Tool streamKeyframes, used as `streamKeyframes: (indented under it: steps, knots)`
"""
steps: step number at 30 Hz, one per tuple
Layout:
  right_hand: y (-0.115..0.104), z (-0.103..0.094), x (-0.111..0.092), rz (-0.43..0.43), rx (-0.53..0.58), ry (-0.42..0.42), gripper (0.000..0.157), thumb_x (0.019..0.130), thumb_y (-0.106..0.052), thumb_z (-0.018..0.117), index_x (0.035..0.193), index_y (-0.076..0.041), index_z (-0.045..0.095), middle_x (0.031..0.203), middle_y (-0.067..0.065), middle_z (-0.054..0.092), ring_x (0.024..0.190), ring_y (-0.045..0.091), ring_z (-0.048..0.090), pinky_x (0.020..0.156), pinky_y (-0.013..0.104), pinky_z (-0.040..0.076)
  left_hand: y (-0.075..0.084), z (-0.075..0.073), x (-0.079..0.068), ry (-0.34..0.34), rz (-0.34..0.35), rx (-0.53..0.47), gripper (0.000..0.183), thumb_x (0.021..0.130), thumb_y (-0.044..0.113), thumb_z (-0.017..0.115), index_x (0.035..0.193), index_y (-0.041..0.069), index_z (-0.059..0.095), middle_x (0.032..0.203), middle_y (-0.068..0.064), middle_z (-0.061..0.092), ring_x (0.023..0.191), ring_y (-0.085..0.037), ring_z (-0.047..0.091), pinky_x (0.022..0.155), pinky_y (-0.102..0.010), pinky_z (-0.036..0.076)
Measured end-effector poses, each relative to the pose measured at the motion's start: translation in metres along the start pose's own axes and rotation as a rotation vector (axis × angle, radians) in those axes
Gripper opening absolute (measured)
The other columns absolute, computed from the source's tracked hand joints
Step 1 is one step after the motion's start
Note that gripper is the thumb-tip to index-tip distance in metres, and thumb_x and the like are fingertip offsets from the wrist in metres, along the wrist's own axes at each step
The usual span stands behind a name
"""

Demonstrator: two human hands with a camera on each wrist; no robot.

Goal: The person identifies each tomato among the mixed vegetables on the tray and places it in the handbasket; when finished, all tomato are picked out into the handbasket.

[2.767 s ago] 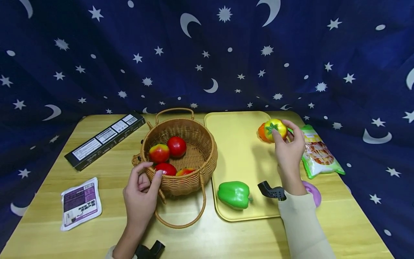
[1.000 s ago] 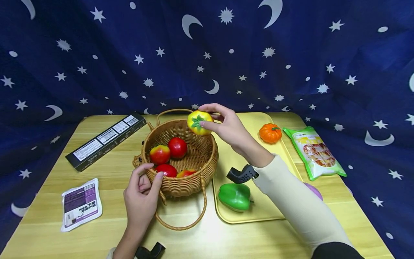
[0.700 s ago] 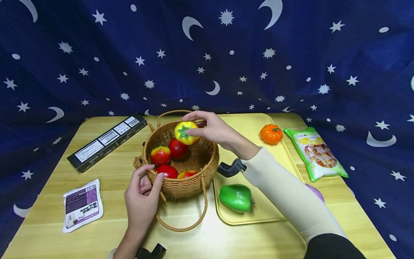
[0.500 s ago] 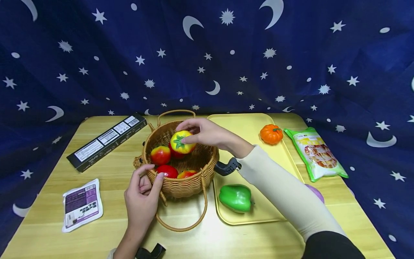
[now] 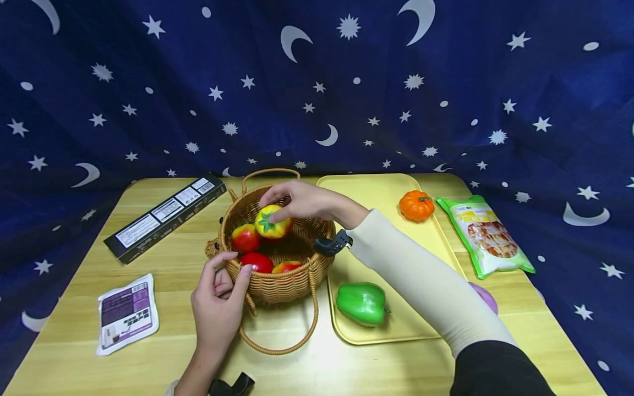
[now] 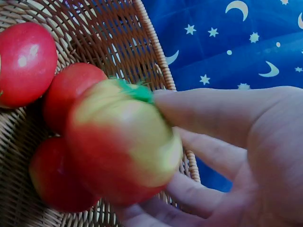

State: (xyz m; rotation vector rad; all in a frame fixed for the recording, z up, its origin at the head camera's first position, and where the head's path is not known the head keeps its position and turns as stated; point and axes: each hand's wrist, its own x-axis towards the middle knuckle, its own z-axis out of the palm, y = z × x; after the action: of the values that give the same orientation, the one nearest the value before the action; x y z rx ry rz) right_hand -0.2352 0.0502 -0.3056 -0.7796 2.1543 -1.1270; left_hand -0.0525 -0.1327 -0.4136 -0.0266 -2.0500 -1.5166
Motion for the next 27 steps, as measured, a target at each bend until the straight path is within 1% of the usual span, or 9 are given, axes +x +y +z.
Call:
streamKeyframes:
  steps: [5, 8, 13, 15, 20, 22, 25, 27]
  knots:
    - [0.004, 0.001, 0.004, 0.036, -0.054, -0.101, 0.035, 0.092, -0.011, 0.076, 0.126, -0.010, 0.068, 0.135, 0.003, 0.061, 0.132, 0.022, 0.050, 0.107, 0.034, 0.041, 0.001, -0.001, 0.001, -0.004, -0.001, 0.003, 0.037, 0.087, 0.003, 0.080, 0.121, 0.006, 0.066, 0.063, -0.016, 0.033, 0.059, -0.013, 0.031, 0.055, -0.024, 0.026]
    - [0.006, 0.002, 0.006, 0.044, -0.064, -0.130, 0.035, 0.092, -0.010, 0.076, 0.126, -0.009, 0.068, 0.135, 0.003, 0.061, 0.133, 0.022, 0.050, 0.108, 0.035, 0.040, 0.006, -0.001, 0.002, 0.000, -0.006, 0.011, 0.035, 0.087, -0.001, 0.079, 0.120, 0.003, 0.065, 0.063, -0.018, 0.032, 0.059, -0.013, 0.030, 0.055, -0.024, 0.025]
    - [0.006, 0.003, 0.010, 0.048, -0.071, -0.132, 0.036, 0.092, -0.009, 0.076, 0.127, -0.006, 0.067, 0.133, 0.003, 0.063, 0.132, 0.022, 0.051, 0.109, 0.035, 0.040, 0.027, 0.000, 0.003, 0.011, 0.002, 0.004, 0.031, 0.087, -0.006, 0.076, 0.115, -0.004, 0.064, 0.063, -0.021, 0.030, 0.058, -0.015, 0.029, 0.055, -0.024, 0.024]
    - [0.006, 0.003, 0.011, 0.050, -0.081, -0.135, 0.036, 0.092, -0.009, 0.076, 0.127, -0.006, 0.067, 0.131, 0.002, 0.064, 0.130, 0.020, 0.052, 0.108, 0.034, 0.041, 0.034, 0.001, 0.004, 0.017, 0.008, 0.002, 0.031, 0.087, -0.007, 0.076, 0.115, -0.005, 0.064, 0.063, -0.020, 0.030, 0.058, -0.016, 0.029, 0.055, -0.024, 0.024]
    - [0.006, 0.002, 0.011, 0.049, -0.076, -0.139, 0.036, 0.093, -0.011, 0.075, 0.127, -0.004, 0.066, 0.127, 0.010, 0.066, 0.119, 0.021, 0.058, 0.100, 0.032, 0.047, 0.036, 0.003, 0.004, 0.027, 0.015, 0.009, 0.032, 0.086, -0.008, 0.076, 0.116, -0.003, 0.065, 0.063, -0.017, 0.030, 0.058, -0.015, 0.029, 0.055, -0.023, 0.024]
    - [0.005, 0.001, 0.010, 0.044, -0.065, -0.134, 0.038, 0.093, -0.012, 0.075, 0.128, -0.003, 0.065, 0.127, 0.014, 0.065, 0.116, 0.022, 0.059, 0.097, 0.032, 0.048, 0.037, 0.003, 0.005, 0.021, 0.015, 0.007, 0.031, 0.086, -0.007, 0.076, 0.115, -0.004, 0.064, 0.063, -0.018, 0.030, 0.059, -0.013, 0.029, 0.055, -0.024, 0.024]
    - [0.002, -0.001, 0.007, 0.037, -0.053, -0.112, 0.037, 0.093, -0.014, 0.076, 0.127, -0.004, 0.065, 0.129, 0.015, 0.064, 0.116, 0.021, 0.058, 0.096, 0.033, 0.048, 0.037, 0.002, 0.006, 0.013, 0.010, 0.001, 0.030, 0.087, -0.007, 0.076, 0.114, -0.005, 0.064, 0.063, -0.021, 0.030, 0.059, -0.010, 0.028, 0.055, -0.023, 0.024]
    - [0.000, -0.004, 0.003, 0.022, -0.058, -0.092, 0.035, 0.093, -0.015, 0.076, 0.125, -0.007, 0.066, 0.128, 0.013, 0.065, 0.117, 0.021, 0.058, 0.097, 0.033, 0.048, 0.035, 0.002, 0.007, 0.008, 0.007, -0.002, 0.030, 0.087, -0.007, 0.076, 0.114, -0.005, 0.063, 0.063, -0.022, 0.029, 0.059, -0.008, 0.028, 0.055, -0.023, 0.024]
